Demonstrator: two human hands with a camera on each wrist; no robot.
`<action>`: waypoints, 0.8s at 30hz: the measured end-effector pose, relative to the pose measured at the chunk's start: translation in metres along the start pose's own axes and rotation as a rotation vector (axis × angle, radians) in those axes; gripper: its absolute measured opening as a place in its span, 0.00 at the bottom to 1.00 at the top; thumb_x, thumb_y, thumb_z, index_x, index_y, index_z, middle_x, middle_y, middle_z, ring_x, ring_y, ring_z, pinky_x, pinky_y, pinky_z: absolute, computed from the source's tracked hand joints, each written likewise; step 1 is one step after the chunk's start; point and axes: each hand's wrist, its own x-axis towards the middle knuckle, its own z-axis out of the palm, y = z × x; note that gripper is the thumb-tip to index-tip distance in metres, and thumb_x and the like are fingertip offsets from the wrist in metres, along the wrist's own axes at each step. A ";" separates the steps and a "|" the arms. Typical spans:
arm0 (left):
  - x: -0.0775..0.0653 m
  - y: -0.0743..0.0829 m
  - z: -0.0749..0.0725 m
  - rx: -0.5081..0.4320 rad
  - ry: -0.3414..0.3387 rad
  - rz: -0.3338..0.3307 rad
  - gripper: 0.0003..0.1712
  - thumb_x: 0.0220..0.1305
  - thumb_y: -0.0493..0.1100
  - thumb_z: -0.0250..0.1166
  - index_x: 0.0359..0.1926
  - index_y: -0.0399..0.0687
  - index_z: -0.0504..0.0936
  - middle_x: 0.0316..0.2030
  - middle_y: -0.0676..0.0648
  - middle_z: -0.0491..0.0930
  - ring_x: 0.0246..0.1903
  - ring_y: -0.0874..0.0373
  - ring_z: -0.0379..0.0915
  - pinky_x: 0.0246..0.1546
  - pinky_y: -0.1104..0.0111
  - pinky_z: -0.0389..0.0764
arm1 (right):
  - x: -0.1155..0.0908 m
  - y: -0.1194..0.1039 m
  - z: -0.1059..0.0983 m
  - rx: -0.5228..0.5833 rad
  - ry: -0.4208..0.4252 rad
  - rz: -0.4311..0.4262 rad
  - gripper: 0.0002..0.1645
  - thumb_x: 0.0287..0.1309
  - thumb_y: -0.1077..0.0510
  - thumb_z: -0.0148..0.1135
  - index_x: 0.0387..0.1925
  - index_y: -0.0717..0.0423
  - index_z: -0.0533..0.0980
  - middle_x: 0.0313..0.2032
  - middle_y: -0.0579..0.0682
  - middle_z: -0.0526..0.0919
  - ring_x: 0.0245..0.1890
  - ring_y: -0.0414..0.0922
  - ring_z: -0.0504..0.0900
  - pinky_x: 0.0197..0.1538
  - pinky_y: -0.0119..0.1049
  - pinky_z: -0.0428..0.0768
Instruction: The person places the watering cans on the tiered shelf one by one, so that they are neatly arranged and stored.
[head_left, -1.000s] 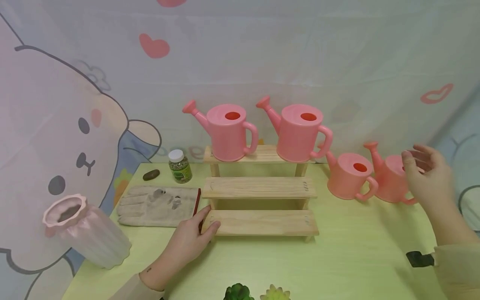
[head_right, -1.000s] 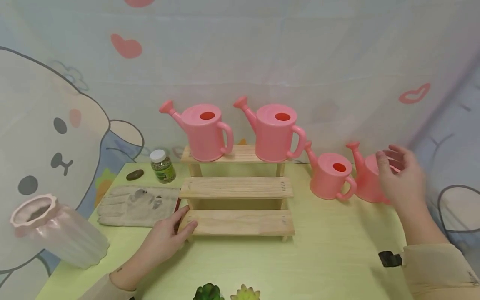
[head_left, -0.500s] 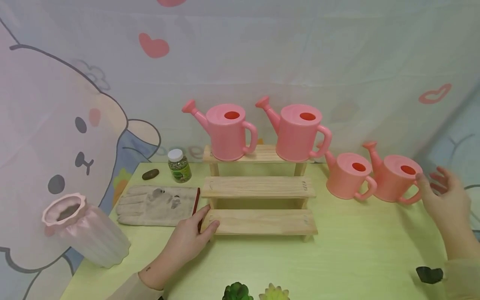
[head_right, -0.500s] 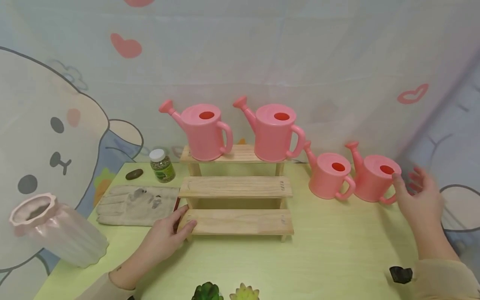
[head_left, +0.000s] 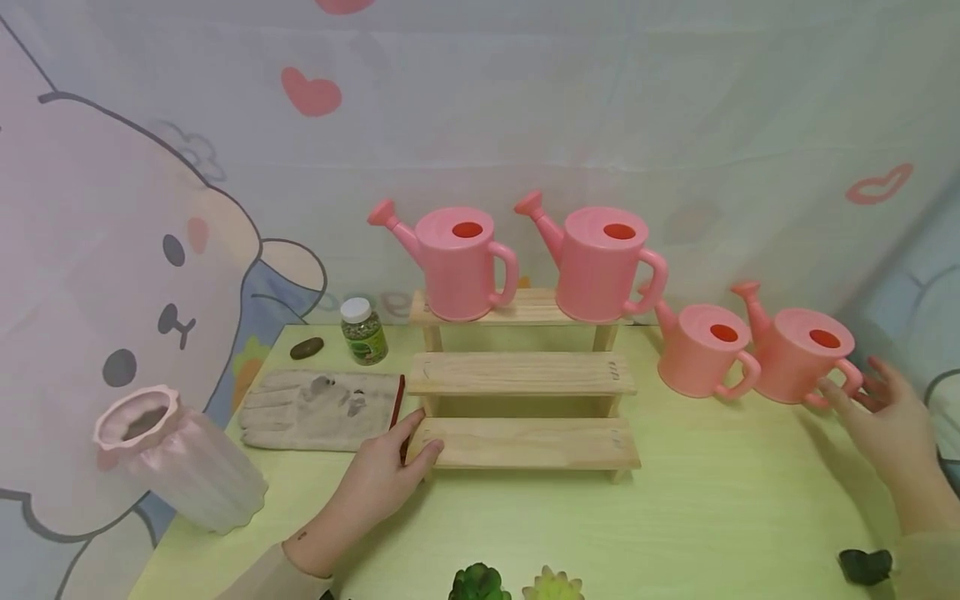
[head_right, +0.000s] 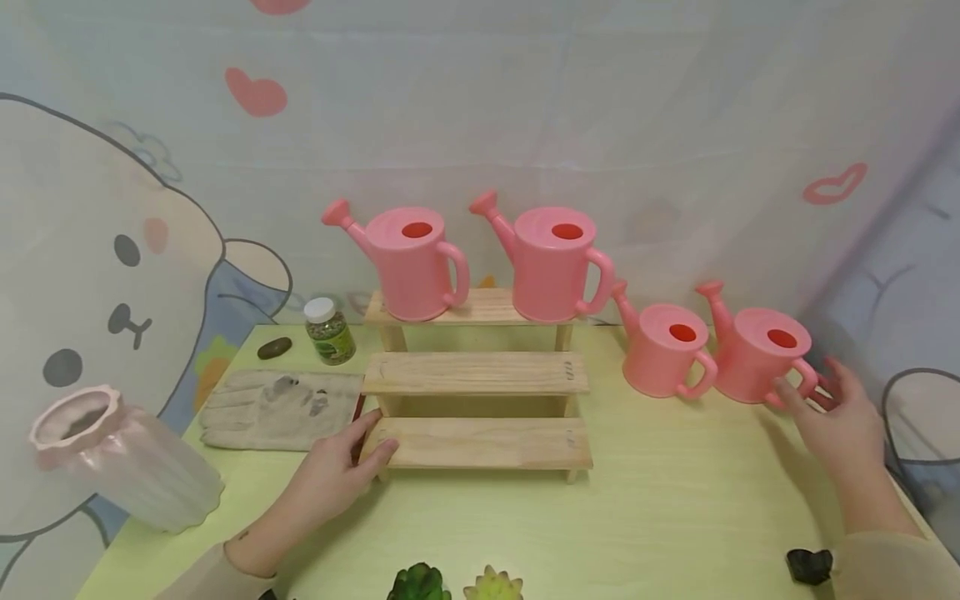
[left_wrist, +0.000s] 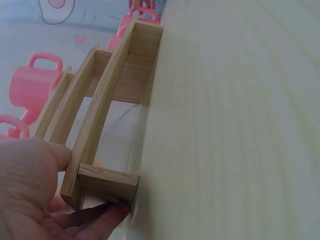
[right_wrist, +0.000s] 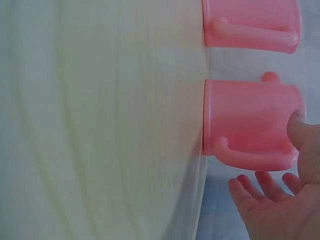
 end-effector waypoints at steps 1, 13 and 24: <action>0.000 0.000 0.000 -0.001 0.005 0.000 0.39 0.72 0.65 0.60 0.75 0.50 0.68 0.21 0.51 0.78 0.50 0.50 0.85 0.54 0.52 0.81 | 0.000 0.001 0.001 -0.008 -0.001 0.004 0.58 0.68 0.34 0.58 0.82 0.56 0.42 0.77 0.72 0.54 0.72 0.72 0.62 0.27 0.13 0.69; 0.001 -0.002 0.002 -0.003 0.006 0.014 0.39 0.72 0.66 0.60 0.75 0.51 0.69 0.26 0.42 0.85 0.36 0.49 0.84 0.48 0.55 0.81 | -0.003 0.005 0.004 -0.058 0.032 0.020 0.51 0.69 0.34 0.56 0.78 0.63 0.56 0.66 0.77 0.70 0.32 0.13 0.58 0.27 0.15 0.69; 0.000 -0.003 0.002 -0.018 0.022 0.004 0.38 0.72 0.64 0.61 0.75 0.51 0.69 0.60 0.37 0.82 0.60 0.43 0.80 0.58 0.48 0.79 | 0.000 0.003 0.005 -0.099 0.052 0.095 0.41 0.73 0.37 0.50 0.71 0.65 0.68 0.58 0.67 0.83 0.32 0.18 0.62 0.26 0.19 0.71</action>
